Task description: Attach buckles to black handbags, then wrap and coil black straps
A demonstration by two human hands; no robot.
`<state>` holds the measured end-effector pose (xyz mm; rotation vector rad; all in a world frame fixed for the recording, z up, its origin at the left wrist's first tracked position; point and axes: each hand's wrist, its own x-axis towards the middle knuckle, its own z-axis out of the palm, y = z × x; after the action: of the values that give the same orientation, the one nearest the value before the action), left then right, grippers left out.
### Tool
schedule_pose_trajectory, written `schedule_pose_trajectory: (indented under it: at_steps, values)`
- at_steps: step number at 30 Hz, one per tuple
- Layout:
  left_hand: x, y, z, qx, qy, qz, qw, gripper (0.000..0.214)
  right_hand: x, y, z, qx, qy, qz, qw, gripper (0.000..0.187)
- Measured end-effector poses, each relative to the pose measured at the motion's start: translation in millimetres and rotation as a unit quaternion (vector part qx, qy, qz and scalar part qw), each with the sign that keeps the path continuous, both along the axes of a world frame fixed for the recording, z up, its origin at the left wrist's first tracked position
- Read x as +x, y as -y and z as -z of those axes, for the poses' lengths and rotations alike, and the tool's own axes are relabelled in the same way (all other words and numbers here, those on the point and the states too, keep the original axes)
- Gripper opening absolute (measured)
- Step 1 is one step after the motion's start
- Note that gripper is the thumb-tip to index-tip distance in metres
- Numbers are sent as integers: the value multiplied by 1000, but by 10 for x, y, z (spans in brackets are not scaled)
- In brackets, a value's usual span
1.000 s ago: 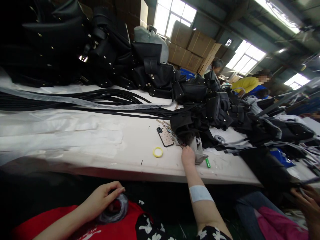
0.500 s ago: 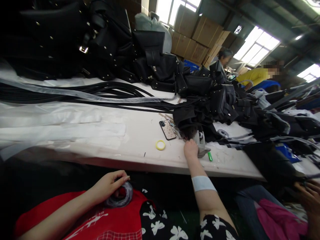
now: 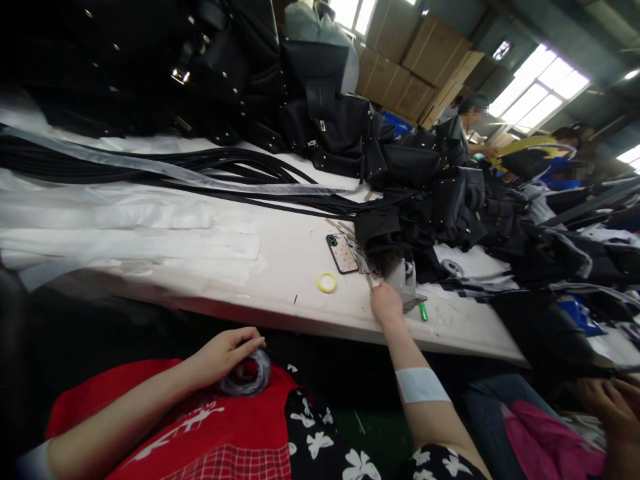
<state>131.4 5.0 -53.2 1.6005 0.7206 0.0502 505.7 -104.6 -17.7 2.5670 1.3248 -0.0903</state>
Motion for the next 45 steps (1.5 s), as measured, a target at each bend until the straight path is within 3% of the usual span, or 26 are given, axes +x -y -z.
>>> schedule_pose_trajectory:
  at_steps: [5,9,12,14,16,18,20,24,30,34,37,42,45]
  values:
    - [-20,-21,14,-41,16,10,999,50,-21,-69,-39,0,10,49,999,34]
    - [-85,-65,41,-155,25,-21,987,63,-48,48,-310,-36,-15,75,996,33]
    - [-128,-94,33,-223,35,-43,973,66,-305,205,-556,-16,-108,8,994,28]
    - [-129,-99,16,-255,46,-52,965,65,-617,293,-685,5,-259,-80,963,26]
    - [-105,-93,0,-262,56,-59,962,61,-982,337,-761,-28,-402,-146,904,25]
    - [-67,-78,-10,-253,61,-57,964,58,-1311,328,-780,-90,-477,-182,855,22]
    - [-29,-60,-16,-245,59,-42,967,58,-1536,268,-757,-136,-502,-198,831,22]
    - [27,-22,-45,-222,61,-11,973,61,-1703,34,-727,-193,-497,-213,819,23]
    - [53,7,-105,-141,57,7,988,49,-1880,-384,-860,-295,-392,-278,826,15]
    - [24,-24,-93,-112,31,33,993,42,-1971,-549,-935,-368,-347,-323,800,18]
    - [9,-46,-80,-99,25,49,994,41,-2009,-613,-965,-404,-343,-308,790,23]
    - [37,-48,-89,-28,27,42,998,33,-2136,-709,-835,-411,-347,-280,795,22]
    - [36,-44,-66,-8,10,25,1000,31,-2172,-750,-678,-331,-339,-298,828,20]
